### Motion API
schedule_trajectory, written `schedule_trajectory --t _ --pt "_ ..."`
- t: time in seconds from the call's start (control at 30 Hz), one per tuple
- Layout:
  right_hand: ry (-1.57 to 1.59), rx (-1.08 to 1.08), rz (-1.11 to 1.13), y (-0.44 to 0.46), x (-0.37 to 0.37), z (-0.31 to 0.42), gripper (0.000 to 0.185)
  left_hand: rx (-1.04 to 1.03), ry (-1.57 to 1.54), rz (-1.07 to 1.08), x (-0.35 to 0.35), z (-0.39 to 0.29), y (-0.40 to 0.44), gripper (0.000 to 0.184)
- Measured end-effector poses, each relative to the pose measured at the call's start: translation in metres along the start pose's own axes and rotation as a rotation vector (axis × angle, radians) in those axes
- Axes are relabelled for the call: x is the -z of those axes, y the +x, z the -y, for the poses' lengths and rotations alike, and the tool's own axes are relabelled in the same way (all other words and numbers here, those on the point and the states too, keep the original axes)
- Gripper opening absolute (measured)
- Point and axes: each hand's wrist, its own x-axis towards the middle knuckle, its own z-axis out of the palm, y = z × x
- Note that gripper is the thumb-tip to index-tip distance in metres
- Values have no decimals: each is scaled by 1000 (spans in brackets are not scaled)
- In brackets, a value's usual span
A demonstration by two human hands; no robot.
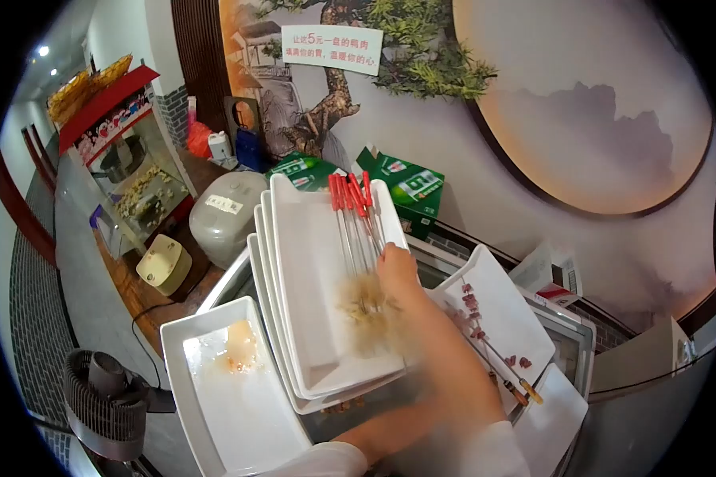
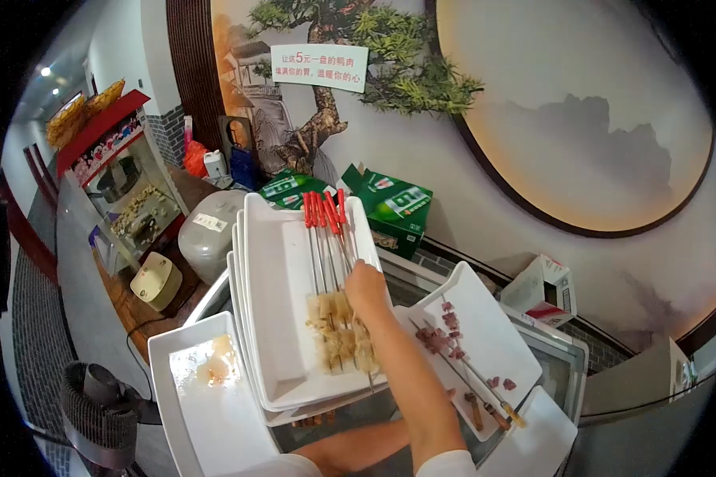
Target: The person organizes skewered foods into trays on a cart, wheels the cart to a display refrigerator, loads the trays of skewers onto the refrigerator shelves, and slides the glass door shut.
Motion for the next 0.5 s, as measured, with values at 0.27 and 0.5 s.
schedule_trajectory --t 0.27,0.5 --pt "113 -83 35 21 3 29 69 -1 559 419 73 -20 -56 21" --pt "208 -166 248 27 4 60 70 -466 1203 1164 116 -135 -155 22"
